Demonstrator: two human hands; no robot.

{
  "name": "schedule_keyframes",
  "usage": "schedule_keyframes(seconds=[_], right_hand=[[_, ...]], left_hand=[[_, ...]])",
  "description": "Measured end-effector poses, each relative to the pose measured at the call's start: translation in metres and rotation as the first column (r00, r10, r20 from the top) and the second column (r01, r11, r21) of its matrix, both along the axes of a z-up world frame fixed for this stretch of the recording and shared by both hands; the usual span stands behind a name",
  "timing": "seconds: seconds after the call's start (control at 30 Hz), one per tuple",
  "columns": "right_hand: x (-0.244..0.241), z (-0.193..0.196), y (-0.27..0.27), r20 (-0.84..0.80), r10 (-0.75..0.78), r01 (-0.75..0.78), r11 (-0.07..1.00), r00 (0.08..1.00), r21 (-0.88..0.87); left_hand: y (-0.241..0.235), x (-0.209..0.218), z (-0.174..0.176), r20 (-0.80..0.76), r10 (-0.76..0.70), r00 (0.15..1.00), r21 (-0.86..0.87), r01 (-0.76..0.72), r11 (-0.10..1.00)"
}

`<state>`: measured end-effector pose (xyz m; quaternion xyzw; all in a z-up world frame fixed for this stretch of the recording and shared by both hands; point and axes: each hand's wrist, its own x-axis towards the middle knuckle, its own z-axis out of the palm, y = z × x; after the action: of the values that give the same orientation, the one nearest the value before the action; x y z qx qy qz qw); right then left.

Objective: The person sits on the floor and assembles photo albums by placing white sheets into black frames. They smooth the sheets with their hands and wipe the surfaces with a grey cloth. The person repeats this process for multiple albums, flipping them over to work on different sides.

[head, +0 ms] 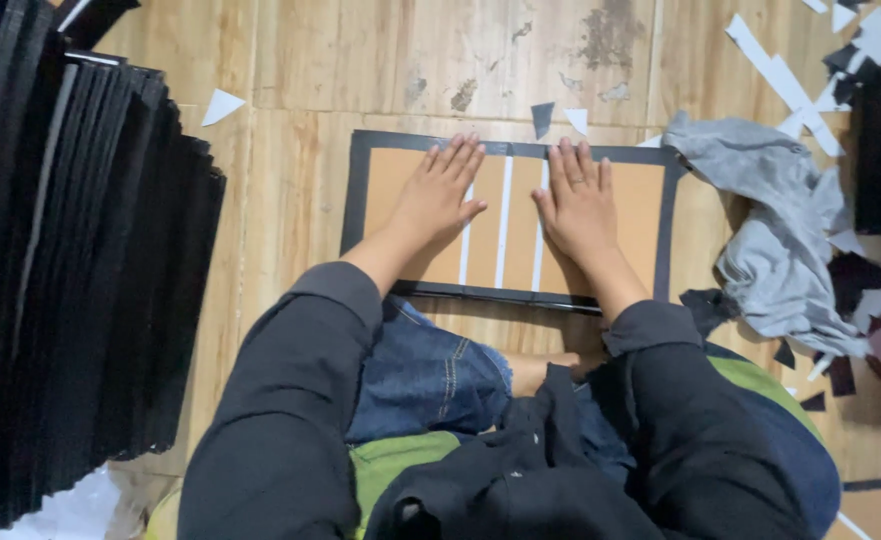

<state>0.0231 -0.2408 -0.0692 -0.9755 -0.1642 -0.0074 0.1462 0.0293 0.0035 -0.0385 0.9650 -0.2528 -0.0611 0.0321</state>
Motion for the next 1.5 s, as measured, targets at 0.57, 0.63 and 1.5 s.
schedule_keyframes(seconds=[0.57,0.63,1.5], right_hand=[[-0.001,0.0,-0.037,0.047,-0.214,0.214,0.977,0.976,0.006],[0.0,0.001,-0.037,0.001,-0.201,0.201,0.979,0.98,0.013],[-0.004,-0.012,-0.038,0.144,-0.195,0.185,0.979,0.97,0.08]], left_hand=[[0.027,0.012,0.02,-0.278,0.353,0.893,0.143,-0.325,0.935],[0.032,0.014,0.023,-0.374,0.436,0.818,0.226,-0.376,0.899],[0.036,0.006,0.049,-0.478,0.505,0.719,0.32,-0.393,0.862]])
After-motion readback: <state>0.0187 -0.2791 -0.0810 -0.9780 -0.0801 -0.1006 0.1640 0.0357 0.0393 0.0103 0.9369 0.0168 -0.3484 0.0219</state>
